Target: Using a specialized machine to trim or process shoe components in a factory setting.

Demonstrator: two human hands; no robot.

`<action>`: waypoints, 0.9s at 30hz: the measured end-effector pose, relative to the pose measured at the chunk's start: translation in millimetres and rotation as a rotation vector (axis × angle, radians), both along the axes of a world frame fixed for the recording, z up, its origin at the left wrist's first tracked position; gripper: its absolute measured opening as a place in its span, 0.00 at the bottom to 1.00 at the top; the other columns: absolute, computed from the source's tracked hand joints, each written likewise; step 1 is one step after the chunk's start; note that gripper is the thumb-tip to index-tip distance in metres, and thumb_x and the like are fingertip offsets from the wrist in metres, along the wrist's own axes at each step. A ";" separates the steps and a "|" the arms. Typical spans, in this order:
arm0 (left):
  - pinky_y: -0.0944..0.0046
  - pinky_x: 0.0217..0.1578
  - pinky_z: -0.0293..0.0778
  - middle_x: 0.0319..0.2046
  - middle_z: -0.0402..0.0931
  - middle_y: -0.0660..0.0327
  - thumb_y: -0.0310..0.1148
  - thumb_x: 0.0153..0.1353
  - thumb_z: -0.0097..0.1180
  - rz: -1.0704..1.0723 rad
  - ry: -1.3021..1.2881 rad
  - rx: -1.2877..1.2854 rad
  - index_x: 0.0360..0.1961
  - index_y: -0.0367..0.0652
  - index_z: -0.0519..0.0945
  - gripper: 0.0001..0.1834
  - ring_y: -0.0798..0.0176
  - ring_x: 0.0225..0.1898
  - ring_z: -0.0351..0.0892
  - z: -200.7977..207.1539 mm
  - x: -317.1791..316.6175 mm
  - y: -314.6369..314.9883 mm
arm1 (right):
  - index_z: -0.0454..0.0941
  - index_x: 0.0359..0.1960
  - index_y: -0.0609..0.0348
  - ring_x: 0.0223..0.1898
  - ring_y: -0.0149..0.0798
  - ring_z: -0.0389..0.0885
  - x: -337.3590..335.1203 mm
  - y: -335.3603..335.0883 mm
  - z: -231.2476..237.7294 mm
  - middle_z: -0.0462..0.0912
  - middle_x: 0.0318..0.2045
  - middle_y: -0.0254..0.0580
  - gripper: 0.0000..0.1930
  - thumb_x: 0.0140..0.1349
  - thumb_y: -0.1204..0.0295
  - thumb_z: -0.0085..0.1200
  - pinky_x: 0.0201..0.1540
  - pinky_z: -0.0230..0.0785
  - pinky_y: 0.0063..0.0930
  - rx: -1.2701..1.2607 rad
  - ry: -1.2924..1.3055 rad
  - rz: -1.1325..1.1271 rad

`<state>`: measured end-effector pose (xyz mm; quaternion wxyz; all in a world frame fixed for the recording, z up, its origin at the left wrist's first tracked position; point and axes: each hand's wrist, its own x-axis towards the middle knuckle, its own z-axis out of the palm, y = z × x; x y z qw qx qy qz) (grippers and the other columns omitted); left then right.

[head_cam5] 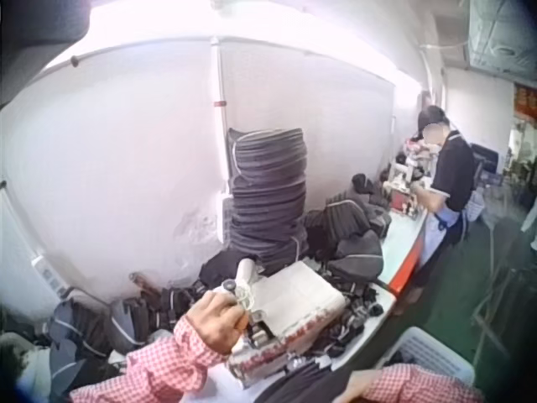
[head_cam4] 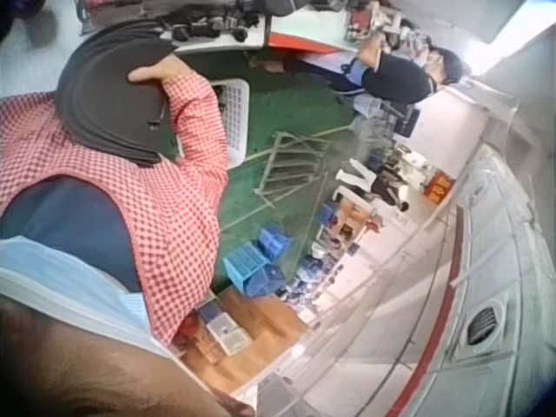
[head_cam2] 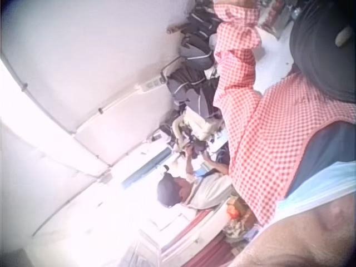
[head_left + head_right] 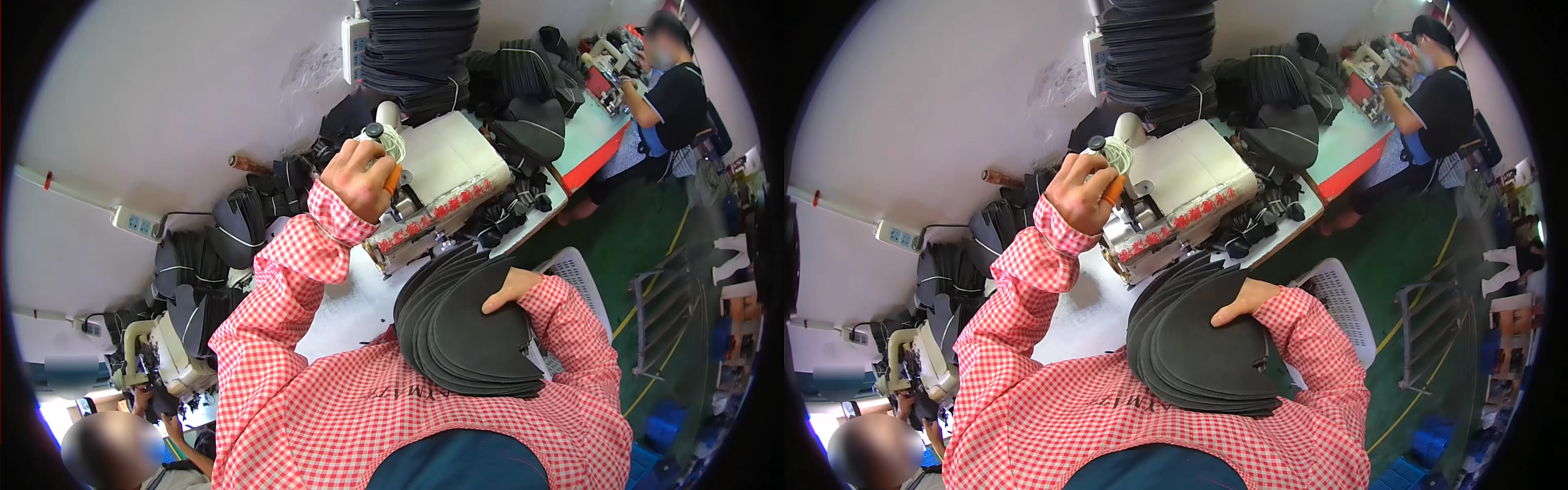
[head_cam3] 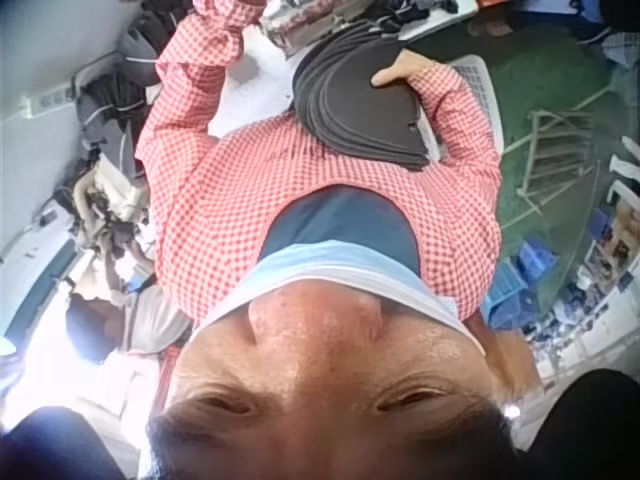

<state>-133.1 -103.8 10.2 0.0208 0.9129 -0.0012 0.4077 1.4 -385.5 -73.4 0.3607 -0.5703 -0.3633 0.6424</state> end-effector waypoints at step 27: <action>0.66 0.35 0.72 0.31 0.78 0.54 0.24 0.50 0.56 0.054 0.479 -0.801 0.34 0.36 0.81 0.09 0.60 0.33 0.77 49.2 2.3 25.5 | 0.76 0.44 0.63 0.40 0.34 0.76 -3.5 -39.9 5.3 0.80 0.38 0.41 0.25 0.40 0.69 0.66 0.45 0.68 0.28 0.063 -0.036 -0.117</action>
